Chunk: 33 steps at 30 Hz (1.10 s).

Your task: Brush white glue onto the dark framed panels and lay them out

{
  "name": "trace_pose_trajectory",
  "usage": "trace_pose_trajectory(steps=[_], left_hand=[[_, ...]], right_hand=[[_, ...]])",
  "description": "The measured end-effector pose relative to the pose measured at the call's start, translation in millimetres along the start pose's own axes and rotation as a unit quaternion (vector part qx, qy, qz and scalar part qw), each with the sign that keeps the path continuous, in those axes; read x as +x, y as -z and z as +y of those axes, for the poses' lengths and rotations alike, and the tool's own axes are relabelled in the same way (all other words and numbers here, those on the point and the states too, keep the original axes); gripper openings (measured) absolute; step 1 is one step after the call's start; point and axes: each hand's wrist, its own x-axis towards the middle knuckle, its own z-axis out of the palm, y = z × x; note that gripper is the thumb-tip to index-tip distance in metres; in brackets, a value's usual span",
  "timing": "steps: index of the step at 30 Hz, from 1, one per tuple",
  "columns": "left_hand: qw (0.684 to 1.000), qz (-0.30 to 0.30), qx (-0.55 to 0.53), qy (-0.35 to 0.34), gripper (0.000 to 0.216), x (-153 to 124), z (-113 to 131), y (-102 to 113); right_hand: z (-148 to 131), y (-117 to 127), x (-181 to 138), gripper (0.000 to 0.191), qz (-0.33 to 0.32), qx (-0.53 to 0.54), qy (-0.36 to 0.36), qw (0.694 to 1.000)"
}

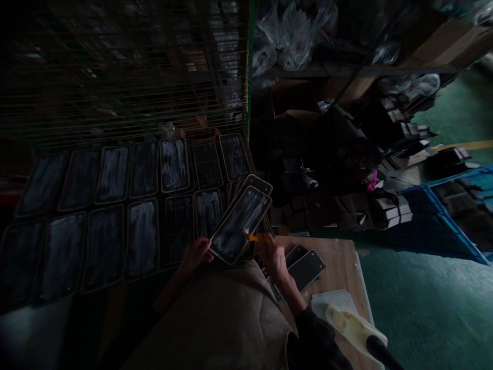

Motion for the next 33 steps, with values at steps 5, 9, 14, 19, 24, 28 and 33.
trace_pose_trajectory(steps=[5, 9, 14, 19, 24, 28, 33], left_hand=[[0.999, -0.024, -0.011, -0.02, 0.034, -4.4, 6.7, 0.7], [1.0, -0.017, -0.018, -0.01, 0.04, -6.6, 12.0, 1.2], [0.997, -0.052, -0.05, 0.002, 0.045, -6.1, 10.9, 0.4], [0.996, -0.026, -0.084, -0.003, 0.043, -9.3, 10.0, -3.3], [0.992, 0.014, -0.126, 0.01, 0.043, -15.9, 11.2, -7.1], [0.989, 0.044, -0.142, 0.015, 0.043, -16.6, 6.6, -8.5], [0.985, 0.049, -0.165, 0.021, 0.045, -15.7, 4.2, -9.3]], right_hand=[[5.3, 20.5, 35.1, 0.035, 0.054, 0.022, 0.003, 0.998], [8.4, 26.7, 65.9, 0.035, 0.153, -0.015, 0.044, 0.987], [5.1, 4.7, 87.5, 0.029, 0.09, -0.035, 0.164, 0.982], [22.0, 1.9, 110.7, 0.03, 0.048, -0.083, 0.207, 0.974], [33.8, 16.0, 102.7, 0.03, 0.055, -0.13, 0.206, 0.968], [32.6, 18.6, 83.2, 0.031, 0.077, -0.156, 0.186, 0.967], [32.2, 17.1, 54.3, 0.032, 0.086, -0.173, 0.144, 0.97]])
